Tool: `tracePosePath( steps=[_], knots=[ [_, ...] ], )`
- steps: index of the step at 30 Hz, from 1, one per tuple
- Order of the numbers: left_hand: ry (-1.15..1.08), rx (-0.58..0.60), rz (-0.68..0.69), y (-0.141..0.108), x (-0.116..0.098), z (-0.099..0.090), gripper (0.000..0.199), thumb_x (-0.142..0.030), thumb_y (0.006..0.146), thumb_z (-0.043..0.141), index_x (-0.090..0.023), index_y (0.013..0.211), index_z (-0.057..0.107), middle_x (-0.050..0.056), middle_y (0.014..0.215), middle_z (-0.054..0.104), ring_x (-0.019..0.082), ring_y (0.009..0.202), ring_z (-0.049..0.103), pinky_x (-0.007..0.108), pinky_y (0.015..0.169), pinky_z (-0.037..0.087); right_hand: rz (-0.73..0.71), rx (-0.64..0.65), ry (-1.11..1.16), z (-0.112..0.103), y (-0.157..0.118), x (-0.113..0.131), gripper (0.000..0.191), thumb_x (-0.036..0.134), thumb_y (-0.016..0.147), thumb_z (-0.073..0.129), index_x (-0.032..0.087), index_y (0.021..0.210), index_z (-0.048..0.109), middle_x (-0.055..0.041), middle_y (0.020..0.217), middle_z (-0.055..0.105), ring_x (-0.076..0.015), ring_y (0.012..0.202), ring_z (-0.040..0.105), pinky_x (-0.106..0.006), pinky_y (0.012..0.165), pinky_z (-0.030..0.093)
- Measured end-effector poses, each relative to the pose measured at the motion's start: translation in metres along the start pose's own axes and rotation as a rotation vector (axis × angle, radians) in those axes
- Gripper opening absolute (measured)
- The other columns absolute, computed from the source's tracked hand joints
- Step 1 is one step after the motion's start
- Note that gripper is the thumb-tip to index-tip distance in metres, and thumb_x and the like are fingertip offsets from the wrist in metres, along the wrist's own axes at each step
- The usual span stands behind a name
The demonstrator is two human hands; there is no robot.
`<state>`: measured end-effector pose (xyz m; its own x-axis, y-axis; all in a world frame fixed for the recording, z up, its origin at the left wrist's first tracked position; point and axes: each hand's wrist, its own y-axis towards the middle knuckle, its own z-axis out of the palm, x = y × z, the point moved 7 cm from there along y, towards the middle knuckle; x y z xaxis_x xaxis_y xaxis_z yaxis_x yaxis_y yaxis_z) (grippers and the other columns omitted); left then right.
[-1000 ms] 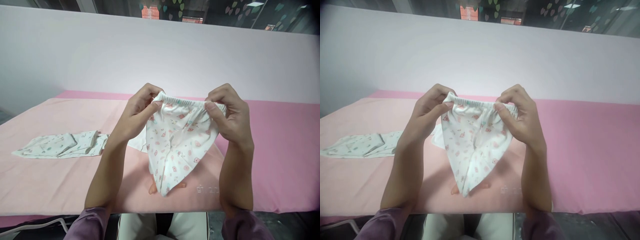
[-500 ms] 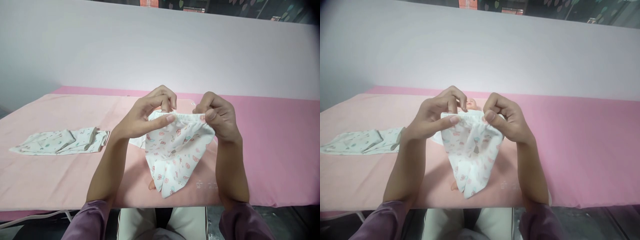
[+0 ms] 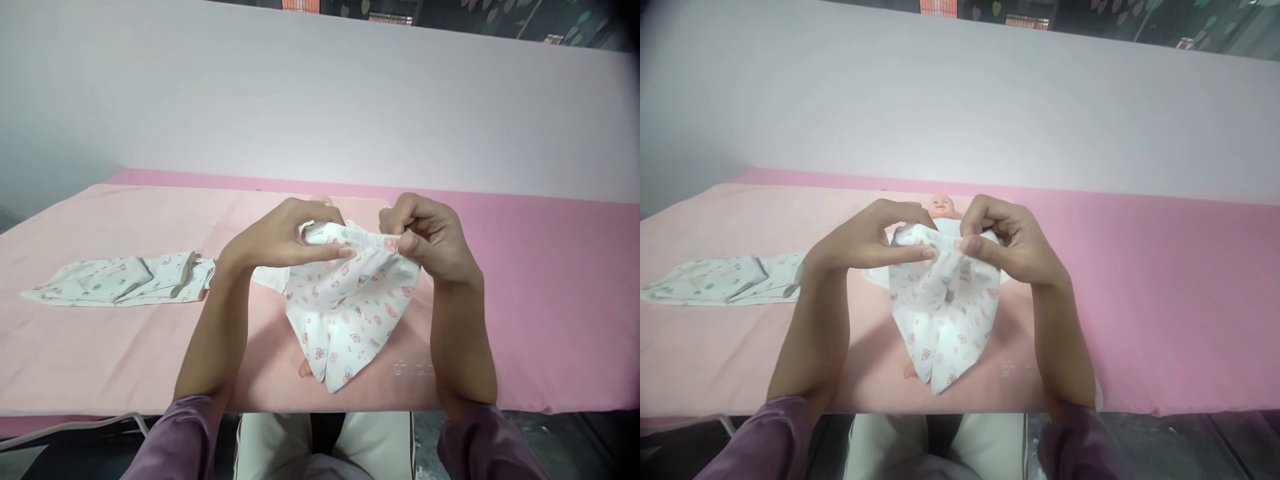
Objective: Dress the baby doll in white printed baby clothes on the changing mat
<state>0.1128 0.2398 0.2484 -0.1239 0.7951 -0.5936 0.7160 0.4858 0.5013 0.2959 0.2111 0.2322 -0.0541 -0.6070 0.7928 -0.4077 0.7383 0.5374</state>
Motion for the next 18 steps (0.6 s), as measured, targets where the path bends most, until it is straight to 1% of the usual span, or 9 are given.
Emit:
tracePosePath(
  steps=[3, 6, 9, 10, 12, 14, 15, 16, 18],
  knots=[
    [-0.044, -0.078, 0.002, 0.003, 0.001, 0.0, 0.04, -0.063, 0.085, 0.079, -0.025, 0.084, 0.068, 0.005, 0.084, 0.07, 0.022, 0.085, 0.067, 0.038, 0.075, 0.055, 0.061, 0.034, -0.031, 0.001, 0.003, -0.002, 0.043, 0.064, 0.084, 0.082, 0.025, 0.093, 0.067, -0.0004, 0.079, 0.064, -0.0169, 0.07, 0.061, -0.03, 0.061, 0.052],
    [-0.197, -0.181, -0.03, 0.0, 0.009, 0.001, 0.043, -0.068, 0.09, 0.072, -0.026, 0.086, 0.063, 0.005, 0.079, 0.066, 0.022, 0.077, 0.066, 0.037, 0.066, 0.054, 0.148, 0.271, -0.074, 0.016, 0.001, -0.007, 0.045, 0.06, 0.078, 0.089, 0.025, 0.103, 0.072, -0.0006, 0.088, 0.07, -0.0197, 0.08, 0.067, -0.032, 0.07, 0.056],
    [-0.275, -0.166, -0.069, -0.003, 0.015, 0.003, 0.045, -0.069, 0.09, 0.07, -0.025, 0.084, 0.06, 0.002, 0.069, 0.059, 0.019, 0.064, 0.061, 0.033, 0.055, 0.048, 0.163, 0.43, -0.097, 0.028, -0.004, -0.01, 0.037, 0.057, 0.082, 0.086, 0.023, 0.092, 0.076, -0.0007, 0.083, 0.072, -0.02, 0.077, 0.068, -0.031, 0.067, 0.055],
    [-0.281, -0.144, -0.074, -0.003, 0.015, 0.003, 0.046, -0.069, 0.089, 0.072, -0.025, 0.084, 0.06, 0.002, 0.068, 0.058, 0.018, 0.063, 0.06, 0.032, 0.054, 0.047, 0.143, 0.393, -0.099, 0.026, -0.003, -0.011, 0.036, 0.057, 0.085, 0.084, 0.022, 0.089, 0.075, -0.0007, 0.08, 0.071, -0.0195, 0.075, 0.067, -0.03, 0.065, 0.054],
    [-0.284, -0.106, -0.07, -0.003, 0.015, 0.002, 0.046, -0.067, 0.085, 0.077, -0.024, 0.082, 0.061, 0.001, 0.068, 0.058, 0.017, 0.062, 0.06, 0.032, 0.053, 0.046, 0.074, 0.194, -0.098, 0.014, 0.002, -0.01, 0.037, 0.059, 0.089, 0.079, 0.022, 0.087, 0.072, -0.0011, 0.08, 0.068, -0.0188, 0.073, 0.065, -0.03, 0.063, 0.053],
    [-0.279, -0.09, -0.058, -0.002, 0.013, 0.001, 0.046, -0.065, 0.082, 0.082, -0.023, 0.082, 0.062, 0.002, 0.07, 0.06, 0.017, 0.064, 0.06, 0.032, 0.055, 0.046, 0.002, -0.014, -0.08, 0.001, 0.005, -0.009, 0.038, 0.061, 0.091, 0.076, 0.024, 0.091, 0.07, -0.0016, 0.086, 0.067, -0.0191, 0.078, 0.065, -0.031, 0.066, 0.055],
    [-0.273, -0.097, -0.051, -0.001, 0.012, 0.001, 0.045, -0.063, 0.082, 0.083, -0.023, 0.081, 0.062, 0.002, 0.072, 0.061, 0.017, 0.065, 0.061, 0.032, 0.056, 0.047, -0.013, -0.057, -0.069, -0.001, 0.006, -0.01, 0.037, 0.062, 0.091, 0.076, 0.025, 0.095, 0.069, -0.0015, 0.09, 0.067, -0.0195, 0.082, 0.066, -0.032, 0.069, 0.056],
    [-0.268, -0.116, -0.043, 0.0, 0.012, 0.002, 0.044, -0.062, 0.082, 0.083, -0.024, 0.081, 0.061, 0.002, 0.073, 0.061, 0.017, 0.066, 0.061, 0.033, 0.056, 0.047, -0.009, -0.046, -0.06, 0.001, 0.008, -0.013, 0.037, 0.061, 0.089, 0.078, 0.027, 0.1, 0.069, -0.0013, 0.094, 0.068, -0.0201, 0.086, 0.067, -0.033, 0.073, 0.058],
    [-0.261, -0.185, -0.037, 0.001, 0.011, 0.002, 0.042, -0.062, 0.084, 0.081, -0.025, 0.083, 0.061, 0.002, 0.073, 0.061, 0.017, 0.065, 0.06, 0.032, 0.056, 0.047, 0.046, 0.106, -0.056, 0.016, 0.011, -0.022, 0.045, 0.058, 0.082, 0.086, 0.028, 0.112, 0.068, -0.0012, 0.102, 0.07, -0.022, 0.095, 0.068, -0.036, 0.079, 0.06]
  ],
)
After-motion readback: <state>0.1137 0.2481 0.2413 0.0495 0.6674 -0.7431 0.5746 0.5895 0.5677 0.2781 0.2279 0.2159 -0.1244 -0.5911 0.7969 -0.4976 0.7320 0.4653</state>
